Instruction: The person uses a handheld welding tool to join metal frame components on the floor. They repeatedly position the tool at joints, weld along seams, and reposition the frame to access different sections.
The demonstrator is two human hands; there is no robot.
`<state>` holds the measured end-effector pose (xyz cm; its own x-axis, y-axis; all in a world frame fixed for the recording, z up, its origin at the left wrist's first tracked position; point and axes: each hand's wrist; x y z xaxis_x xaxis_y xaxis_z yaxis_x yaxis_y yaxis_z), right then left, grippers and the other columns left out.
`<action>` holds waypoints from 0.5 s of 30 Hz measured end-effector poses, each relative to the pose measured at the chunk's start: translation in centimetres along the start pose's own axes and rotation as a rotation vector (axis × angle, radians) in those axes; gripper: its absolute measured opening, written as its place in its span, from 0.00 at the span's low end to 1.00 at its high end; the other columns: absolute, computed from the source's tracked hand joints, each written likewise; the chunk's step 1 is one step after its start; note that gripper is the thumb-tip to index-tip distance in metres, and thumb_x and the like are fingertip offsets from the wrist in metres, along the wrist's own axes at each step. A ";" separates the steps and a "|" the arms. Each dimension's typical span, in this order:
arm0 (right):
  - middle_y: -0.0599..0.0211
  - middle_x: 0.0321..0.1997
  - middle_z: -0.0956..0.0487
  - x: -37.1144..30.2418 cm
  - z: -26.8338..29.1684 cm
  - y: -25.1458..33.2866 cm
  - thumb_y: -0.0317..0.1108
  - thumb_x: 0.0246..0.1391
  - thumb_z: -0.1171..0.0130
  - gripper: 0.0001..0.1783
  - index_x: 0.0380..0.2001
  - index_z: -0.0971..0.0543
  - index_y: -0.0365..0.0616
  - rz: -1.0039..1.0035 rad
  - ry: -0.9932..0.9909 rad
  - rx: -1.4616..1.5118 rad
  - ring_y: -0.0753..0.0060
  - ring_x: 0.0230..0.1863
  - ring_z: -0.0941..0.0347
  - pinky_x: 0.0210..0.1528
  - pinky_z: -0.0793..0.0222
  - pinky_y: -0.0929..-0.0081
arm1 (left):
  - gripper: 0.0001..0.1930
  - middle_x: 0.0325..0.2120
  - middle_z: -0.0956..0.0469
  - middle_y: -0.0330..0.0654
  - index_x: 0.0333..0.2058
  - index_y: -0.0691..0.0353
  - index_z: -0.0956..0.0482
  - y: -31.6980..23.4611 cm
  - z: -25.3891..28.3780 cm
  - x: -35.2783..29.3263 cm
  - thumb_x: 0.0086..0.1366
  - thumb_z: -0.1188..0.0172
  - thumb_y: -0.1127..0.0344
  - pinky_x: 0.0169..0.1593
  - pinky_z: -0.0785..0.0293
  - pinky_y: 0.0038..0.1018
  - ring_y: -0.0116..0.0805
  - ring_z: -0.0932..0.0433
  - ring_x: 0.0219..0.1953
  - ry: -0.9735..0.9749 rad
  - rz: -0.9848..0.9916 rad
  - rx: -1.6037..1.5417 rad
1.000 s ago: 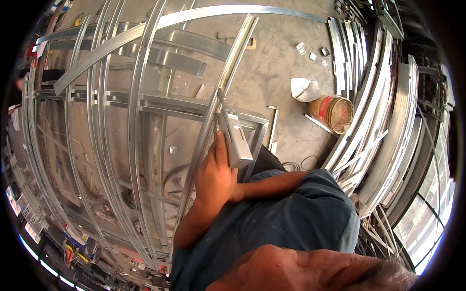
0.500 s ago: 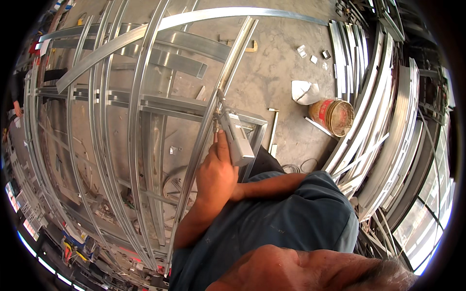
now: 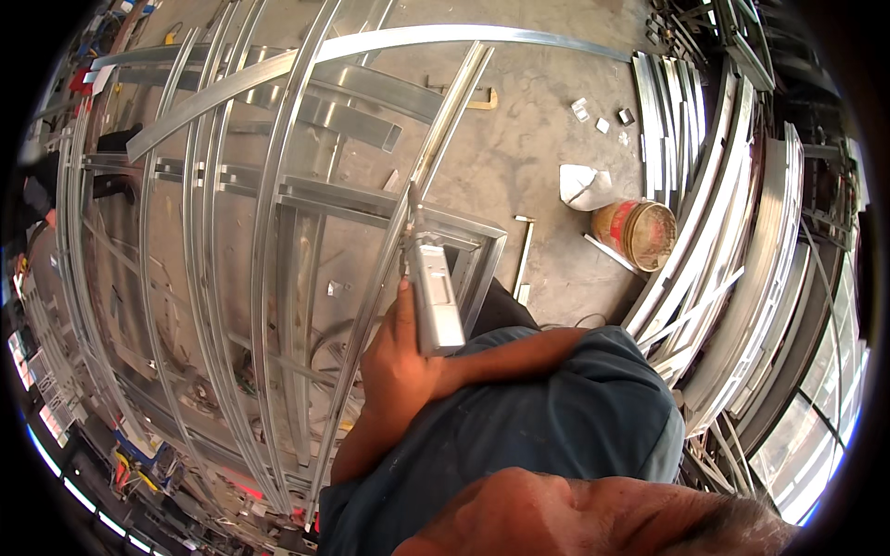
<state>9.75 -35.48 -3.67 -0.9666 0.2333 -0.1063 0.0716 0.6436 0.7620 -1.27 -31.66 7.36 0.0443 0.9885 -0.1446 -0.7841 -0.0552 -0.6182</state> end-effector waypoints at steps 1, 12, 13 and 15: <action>0.56 0.57 0.22 -0.1 -0.5 0.5 0.25 0.52 0.34 0.27 0.56 0.26 0.35 -0.010 0.025 -0.012 0.63 0.60 0.28 0.64 0.32 0.65 | 0.44 0.47 0.21 0.59 0.69 0.63 0.39 0.1 0.6 -0.6 0.52 0.33 0.69 0.47 0.21 0.47 0.61 0.19 0.45 -0.017 0.017 -0.034; 0.51 0.46 0.17 2.3 -7.6 -5.1 0.37 0.53 0.33 0.23 0.51 0.22 0.40 -0.063 0.518 -0.433 0.54 0.50 0.20 0.52 0.26 0.61 | 0.15 0.29 0.19 0.45 0.43 0.69 0.22 4.0 0.9 -18.3 0.57 0.33 0.73 0.37 0.22 0.33 0.35 0.18 0.31 -0.350 0.580 -0.226; 0.50 0.46 0.17 2.6 -8.3 -4.1 0.39 0.53 0.34 0.23 0.51 0.22 0.40 -0.137 0.564 -0.552 0.51 0.50 0.20 0.52 0.26 0.60 | 0.21 0.35 0.19 0.49 0.49 0.69 0.25 4.0 0.8 -19.9 0.56 0.34 0.73 0.41 0.22 0.34 0.42 0.18 0.36 -0.374 0.644 -0.307; 0.48 0.45 0.18 3.0 -9.9 -3.0 0.43 0.52 0.34 0.25 0.50 0.21 0.41 -0.271 0.652 -0.795 0.45 0.49 0.21 0.50 0.26 0.57 | 0.33 0.46 0.20 0.58 0.60 0.70 0.31 3.8 0.3 -23.9 0.54 0.34 0.73 0.49 0.22 0.38 0.55 0.18 0.46 -0.420 0.763 -0.482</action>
<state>4.24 -43.95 0.00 -0.8881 -0.4339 -0.1520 -0.1199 -0.1007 0.9877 -5.53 -55.43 8.72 -0.6629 0.6291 -0.4060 -0.1724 -0.6559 -0.7349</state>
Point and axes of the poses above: each hand's wrist, its own x-axis towards the middle knuckle, its own z-axis out of the back of the hand, y = z × x
